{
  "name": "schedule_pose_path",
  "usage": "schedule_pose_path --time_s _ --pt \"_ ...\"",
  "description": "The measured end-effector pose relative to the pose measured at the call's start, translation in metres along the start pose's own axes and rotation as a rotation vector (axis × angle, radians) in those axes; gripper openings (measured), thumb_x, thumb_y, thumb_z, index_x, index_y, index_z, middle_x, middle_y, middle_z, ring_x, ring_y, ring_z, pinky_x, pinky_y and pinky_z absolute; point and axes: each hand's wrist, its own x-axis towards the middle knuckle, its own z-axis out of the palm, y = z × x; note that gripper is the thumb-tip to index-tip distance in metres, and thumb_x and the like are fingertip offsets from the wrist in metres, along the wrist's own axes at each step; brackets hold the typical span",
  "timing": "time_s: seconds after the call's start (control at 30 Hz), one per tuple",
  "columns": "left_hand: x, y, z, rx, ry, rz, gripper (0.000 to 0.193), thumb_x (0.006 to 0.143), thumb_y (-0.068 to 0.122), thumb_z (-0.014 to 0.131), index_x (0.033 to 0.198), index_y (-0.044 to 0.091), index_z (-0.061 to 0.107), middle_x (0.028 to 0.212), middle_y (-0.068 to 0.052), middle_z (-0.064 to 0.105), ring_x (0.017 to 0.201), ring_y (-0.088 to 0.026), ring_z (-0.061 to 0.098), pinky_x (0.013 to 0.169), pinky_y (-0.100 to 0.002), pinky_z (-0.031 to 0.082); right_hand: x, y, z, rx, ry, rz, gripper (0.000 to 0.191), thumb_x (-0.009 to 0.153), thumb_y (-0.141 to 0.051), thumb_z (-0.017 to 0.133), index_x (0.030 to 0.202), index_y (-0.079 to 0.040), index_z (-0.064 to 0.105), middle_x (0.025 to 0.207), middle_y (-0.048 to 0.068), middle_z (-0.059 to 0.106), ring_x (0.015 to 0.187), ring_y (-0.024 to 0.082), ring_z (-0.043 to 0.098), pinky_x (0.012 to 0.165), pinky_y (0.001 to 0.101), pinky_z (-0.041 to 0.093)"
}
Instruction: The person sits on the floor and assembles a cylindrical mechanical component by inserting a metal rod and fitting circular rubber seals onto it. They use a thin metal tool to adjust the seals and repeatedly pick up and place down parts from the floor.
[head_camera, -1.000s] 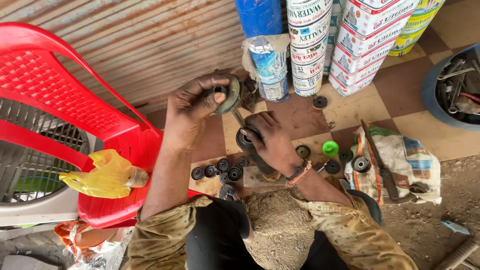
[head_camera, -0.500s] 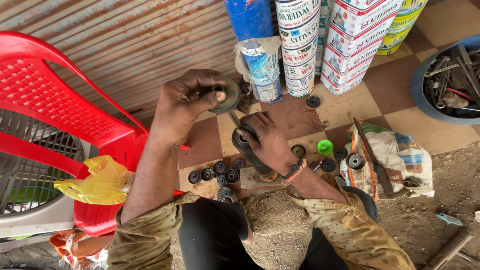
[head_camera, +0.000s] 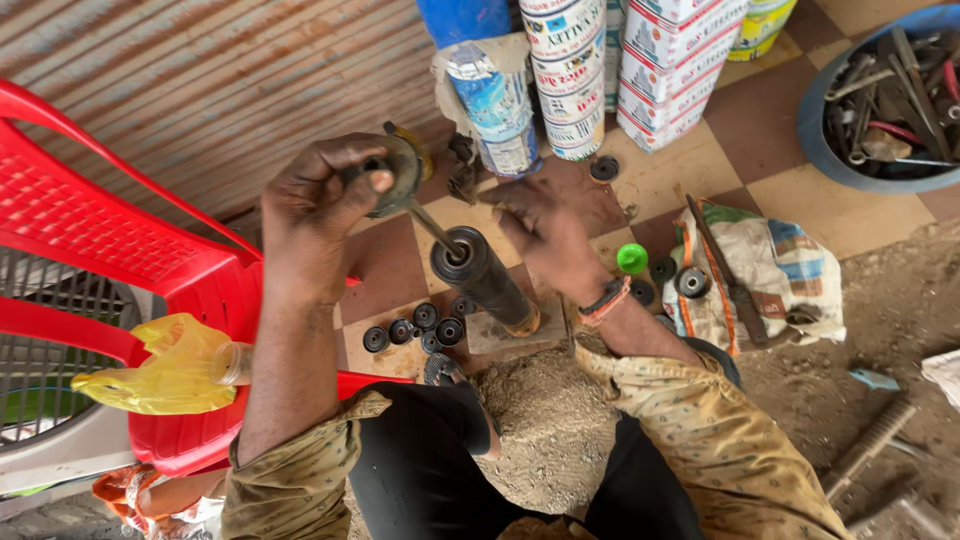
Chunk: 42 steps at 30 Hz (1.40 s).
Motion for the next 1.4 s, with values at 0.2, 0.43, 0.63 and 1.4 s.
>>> schedule_pose_path --time_s 0.2,0.43,0.63,1.4 --pt "0.0 -0.017 -0.002 0.293 -0.122 -0.005 0.032 0.092 0.005 0.078 0.123 0.0 0.071 0.115 -0.011 0.076 0.107 -0.019 0.072 0.104 -0.035 0.058 -0.005 0.02 -0.022 0.042 0.135 0.15 0.014 0.103 -0.005 0.066 0.115 0.0 0.072 0.1 0.009 0.07 0.091 0.017 0.063 0.082 0.0292 0.051" --pt "-0.028 -0.101 0.015 0.939 -0.122 0.043 0.043 0.075 0.016 0.093 0.116 0.009 0.08 0.134 -0.016 0.06 0.13 -0.035 0.052 0.107 -0.049 0.044 -0.008 0.024 -0.033 -0.012 0.126 0.163 0.016 0.102 -0.004 0.066 0.115 -0.001 0.073 0.105 0.009 0.071 0.091 0.014 0.065 0.081 0.029 0.052" --pt "-0.037 -0.131 0.0 0.751 -0.021 0.123 0.037 0.077 0.015 0.091 0.11 0.007 0.077 0.136 -0.012 0.06 0.131 -0.032 0.056 0.109 -0.044 0.048 -0.005 0.036 -0.029 0.079 0.125 0.221 0.014 0.104 -0.004 0.065 0.116 -0.003 0.072 0.108 0.007 0.07 0.09 0.01 0.063 0.081 0.0272 0.052" --pt "-0.048 -0.12 -0.008 0.817 0.023 0.008 0.014 0.09 0.013 0.081 0.094 0.003 0.073 0.085 -0.008 0.075 0.074 -0.019 0.073 0.071 -0.034 0.057 -0.069 0.201 -0.017 -0.444 0.075 0.41 0.015 0.099 -0.016 0.071 0.108 -0.005 0.075 0.096 0.018 0.075 0.084 0.031 0.073 0.073 0.0407 0.057"
